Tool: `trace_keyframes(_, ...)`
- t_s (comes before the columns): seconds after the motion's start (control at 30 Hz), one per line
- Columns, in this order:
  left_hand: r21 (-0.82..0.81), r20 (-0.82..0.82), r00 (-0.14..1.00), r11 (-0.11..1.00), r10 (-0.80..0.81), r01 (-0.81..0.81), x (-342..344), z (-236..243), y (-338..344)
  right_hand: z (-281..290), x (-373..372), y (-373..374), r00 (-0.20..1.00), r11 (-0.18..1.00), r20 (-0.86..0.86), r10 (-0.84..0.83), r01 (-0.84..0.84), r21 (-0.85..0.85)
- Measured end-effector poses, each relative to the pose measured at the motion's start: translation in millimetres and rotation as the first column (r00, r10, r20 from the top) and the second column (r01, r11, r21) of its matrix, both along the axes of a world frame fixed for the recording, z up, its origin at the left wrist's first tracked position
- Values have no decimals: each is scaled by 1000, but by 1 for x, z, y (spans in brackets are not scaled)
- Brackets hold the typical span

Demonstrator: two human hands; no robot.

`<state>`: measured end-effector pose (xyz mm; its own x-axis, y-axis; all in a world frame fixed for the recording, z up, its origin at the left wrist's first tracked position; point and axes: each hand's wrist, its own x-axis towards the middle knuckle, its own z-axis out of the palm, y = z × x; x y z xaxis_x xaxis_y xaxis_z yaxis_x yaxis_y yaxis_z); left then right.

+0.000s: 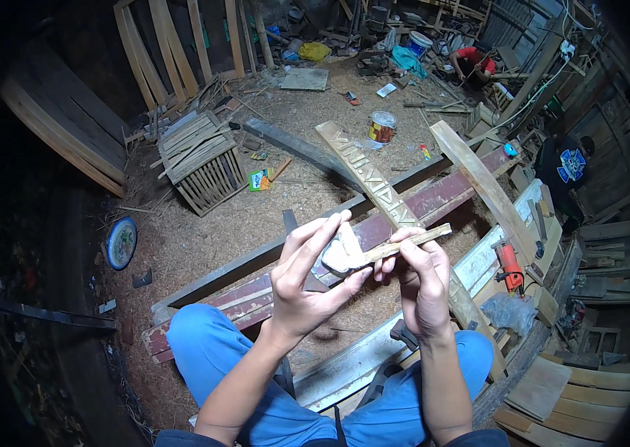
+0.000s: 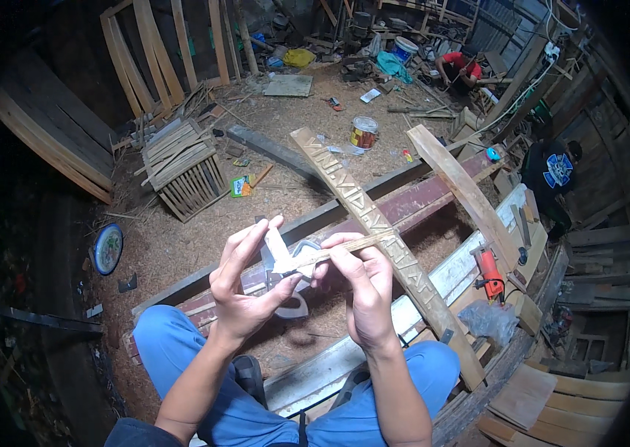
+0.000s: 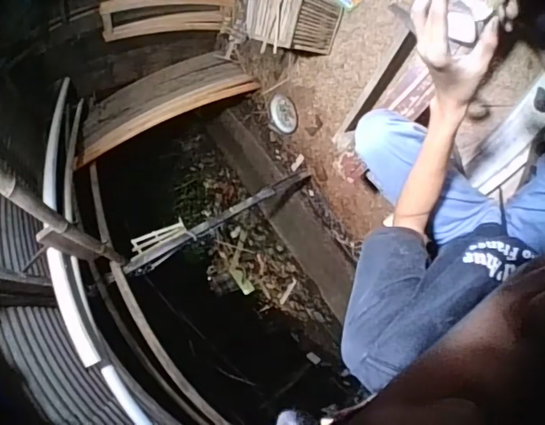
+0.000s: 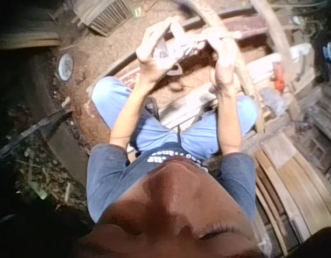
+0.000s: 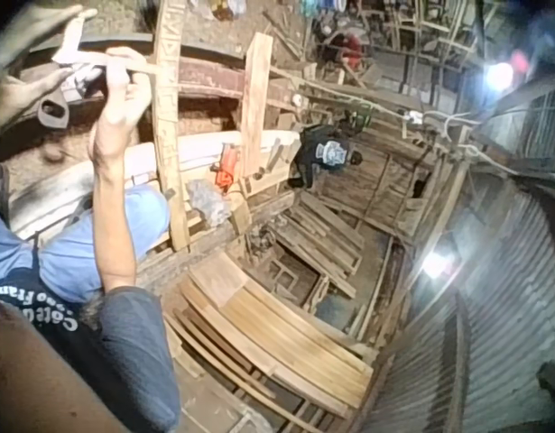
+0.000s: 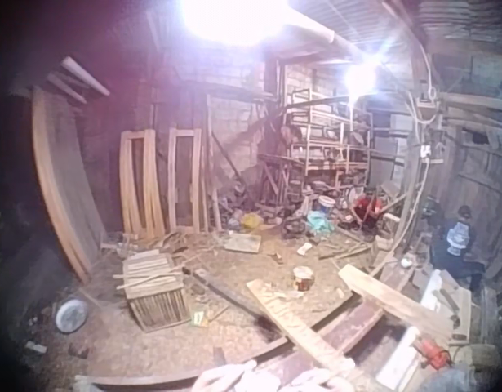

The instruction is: The person uses a saw to cut a thin strip of wood on a workbench. The person then picks up two smaller pieces of wood, fits them together by hand, and applies a small amount of glue to the joint.

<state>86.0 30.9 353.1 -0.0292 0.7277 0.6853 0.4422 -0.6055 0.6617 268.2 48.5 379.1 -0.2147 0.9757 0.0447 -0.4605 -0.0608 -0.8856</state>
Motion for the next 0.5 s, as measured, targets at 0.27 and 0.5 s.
trace_keyframes(0.27,34,20,1000,999,-7,6,2,0,-1,0,0,-1,1000,1000,-4,-6,6,-17)
trace_keyframes(0.5,18,107,992,998,-66,64,2,-4,-1,1,0,-2,1000,1000,-21,2,-3,-26)
